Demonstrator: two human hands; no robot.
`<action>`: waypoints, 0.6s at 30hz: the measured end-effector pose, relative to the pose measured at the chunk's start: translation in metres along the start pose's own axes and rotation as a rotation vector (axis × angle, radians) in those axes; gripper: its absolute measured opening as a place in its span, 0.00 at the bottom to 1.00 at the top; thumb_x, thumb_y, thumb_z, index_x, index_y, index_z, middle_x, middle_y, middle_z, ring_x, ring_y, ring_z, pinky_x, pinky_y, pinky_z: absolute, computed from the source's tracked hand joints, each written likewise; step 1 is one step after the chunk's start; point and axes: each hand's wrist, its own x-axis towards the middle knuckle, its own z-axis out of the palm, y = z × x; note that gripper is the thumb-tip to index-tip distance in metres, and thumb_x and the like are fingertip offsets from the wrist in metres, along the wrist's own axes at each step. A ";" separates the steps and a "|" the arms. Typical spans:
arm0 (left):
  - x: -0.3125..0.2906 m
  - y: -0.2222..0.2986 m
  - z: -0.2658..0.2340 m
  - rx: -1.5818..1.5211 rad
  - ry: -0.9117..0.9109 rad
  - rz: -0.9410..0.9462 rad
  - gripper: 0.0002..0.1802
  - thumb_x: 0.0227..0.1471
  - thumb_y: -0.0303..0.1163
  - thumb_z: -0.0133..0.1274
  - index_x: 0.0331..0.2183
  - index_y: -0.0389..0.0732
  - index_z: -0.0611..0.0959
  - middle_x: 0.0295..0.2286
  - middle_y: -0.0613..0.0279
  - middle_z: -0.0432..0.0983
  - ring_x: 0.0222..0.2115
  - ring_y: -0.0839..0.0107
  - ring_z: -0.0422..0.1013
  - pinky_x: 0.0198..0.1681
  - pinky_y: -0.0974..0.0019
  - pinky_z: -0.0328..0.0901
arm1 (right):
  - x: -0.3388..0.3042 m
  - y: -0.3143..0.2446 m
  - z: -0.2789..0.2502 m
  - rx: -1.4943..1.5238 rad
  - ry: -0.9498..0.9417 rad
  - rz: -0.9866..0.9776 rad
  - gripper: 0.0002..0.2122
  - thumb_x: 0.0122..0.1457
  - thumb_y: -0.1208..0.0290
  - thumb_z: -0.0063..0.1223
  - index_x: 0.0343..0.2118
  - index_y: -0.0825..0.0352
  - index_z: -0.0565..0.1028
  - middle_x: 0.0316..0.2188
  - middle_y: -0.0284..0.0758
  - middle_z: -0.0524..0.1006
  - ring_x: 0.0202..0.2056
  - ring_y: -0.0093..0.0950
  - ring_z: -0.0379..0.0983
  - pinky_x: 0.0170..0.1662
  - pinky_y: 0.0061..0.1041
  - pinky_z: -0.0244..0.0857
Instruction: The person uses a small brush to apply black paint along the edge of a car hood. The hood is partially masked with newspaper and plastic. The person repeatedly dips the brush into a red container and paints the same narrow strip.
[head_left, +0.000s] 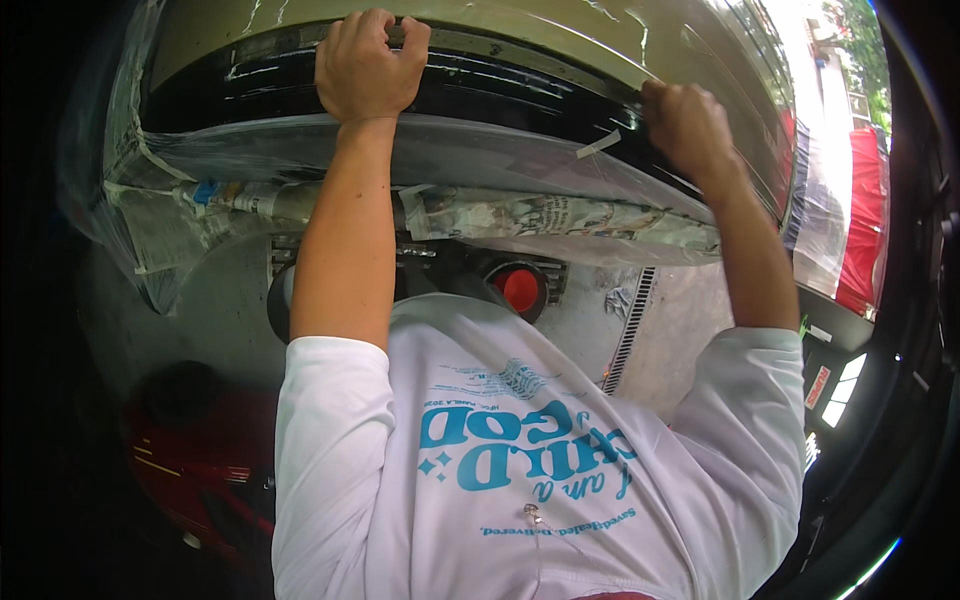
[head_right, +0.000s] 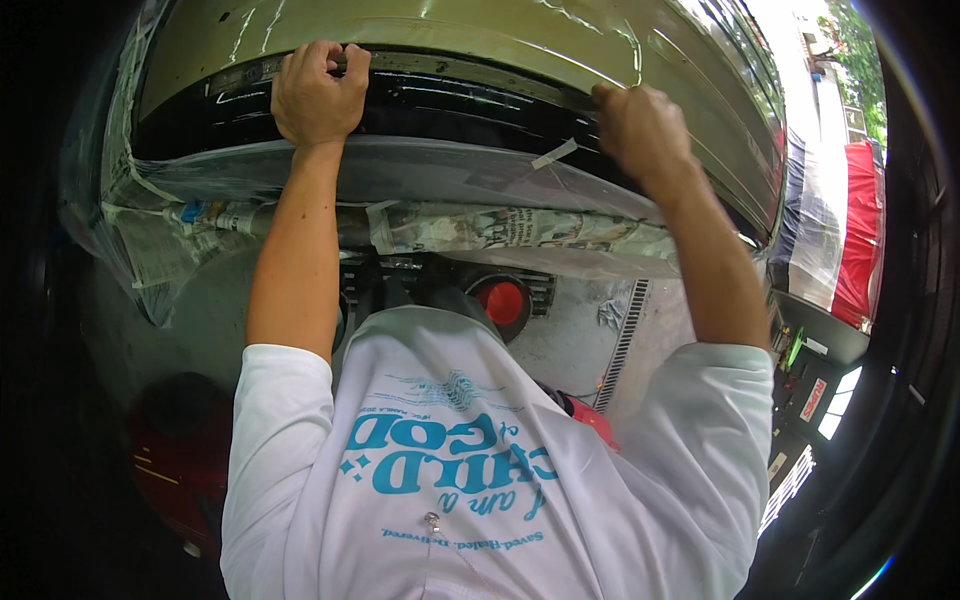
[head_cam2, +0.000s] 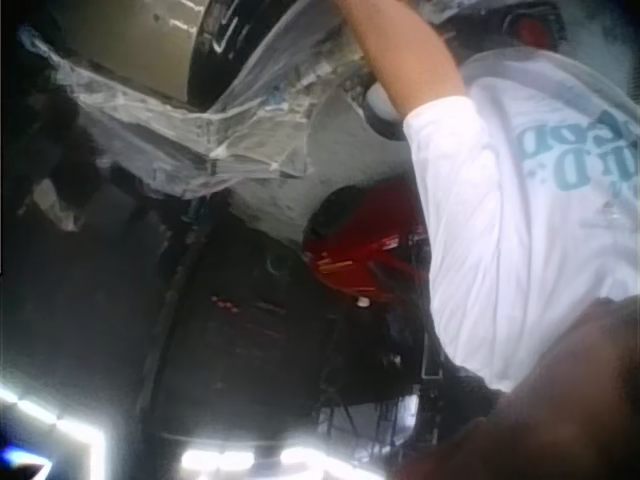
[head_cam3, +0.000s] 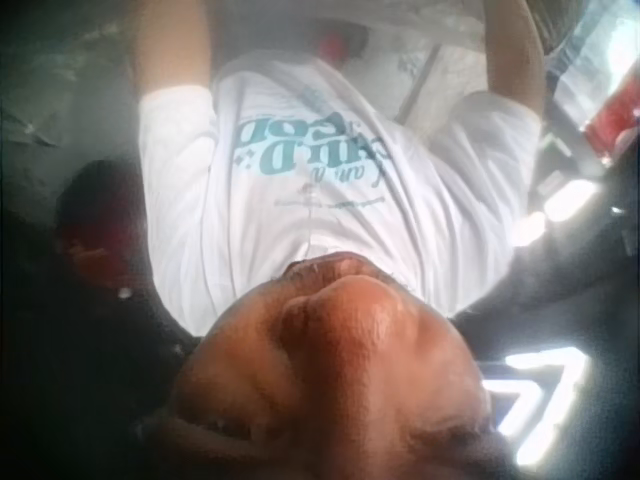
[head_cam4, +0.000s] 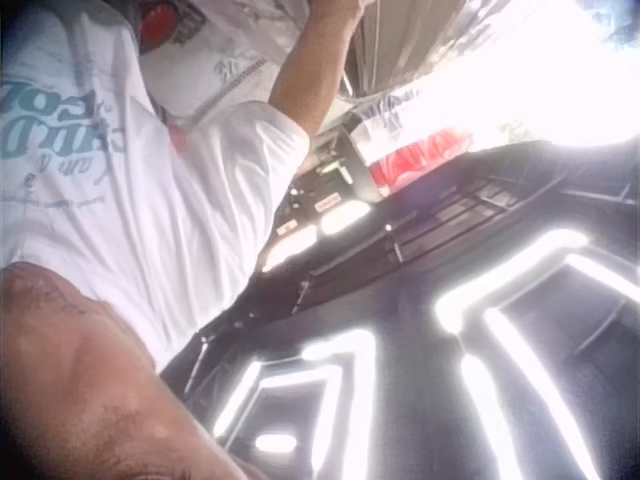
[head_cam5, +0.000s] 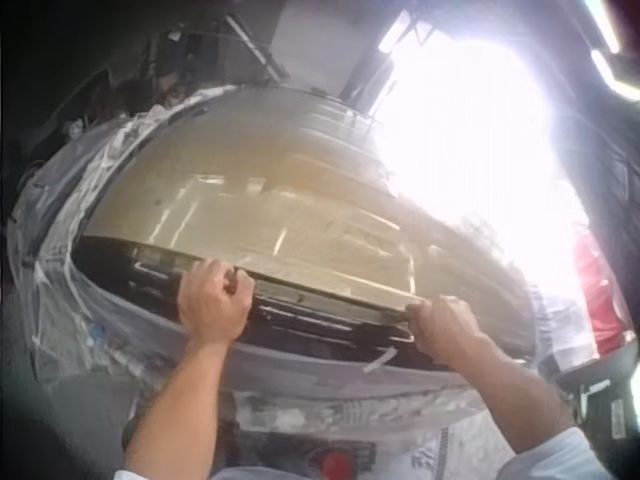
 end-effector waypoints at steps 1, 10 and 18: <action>0.000 0.001 0.000 0.007 -0.002 0.008 0.11 0.50 0.43 0.61 0.25 0.47 0.84 0.23 0.71 0.77 0.29 0.65 0.75 0.36 0.57 0.69 | 0.008 0.013 -0.003 -0.007 -0.024 -0.032 0.09 0.60 0.68 0.60 0.41 0.59 0.84 0.36 0.46 0.85 0.39 0.45 0.84 0.44 0.45 0.78; 0.004 0.001 0.001 -0.032 0.006 0.016 0.10 0.51 0.40 0.59 0.23 0.48 0.81 0.23 0.71 0.75 0.28 0.64 0.74 0.36 0.57 0.69 | -0.004 0.019 -0.005 0.235 0.013 0.029 0.10 0.59 0.68 0.63 0.43 0.61 0.85 0.35 0.46 0.85 0.40 0.48 0.82 0.46 0.45 0.75; 0.002 0.004 0.001 -0.034 -0.018 -0.023 0.10 0.50 0.42 0.59 0.24 0.48 0.82 0.23 0.72 0.76 0.28 0.64 0.74 0.37 0.57 0.69 | -0.014 0.004 0.002 0.194 0.044 0.109 0.12 0.58 0.68 0.62 0.45 0.59 0.85 0.37 0.47 0.85 0.42 0.49 0.83 0.47 0.45 0.76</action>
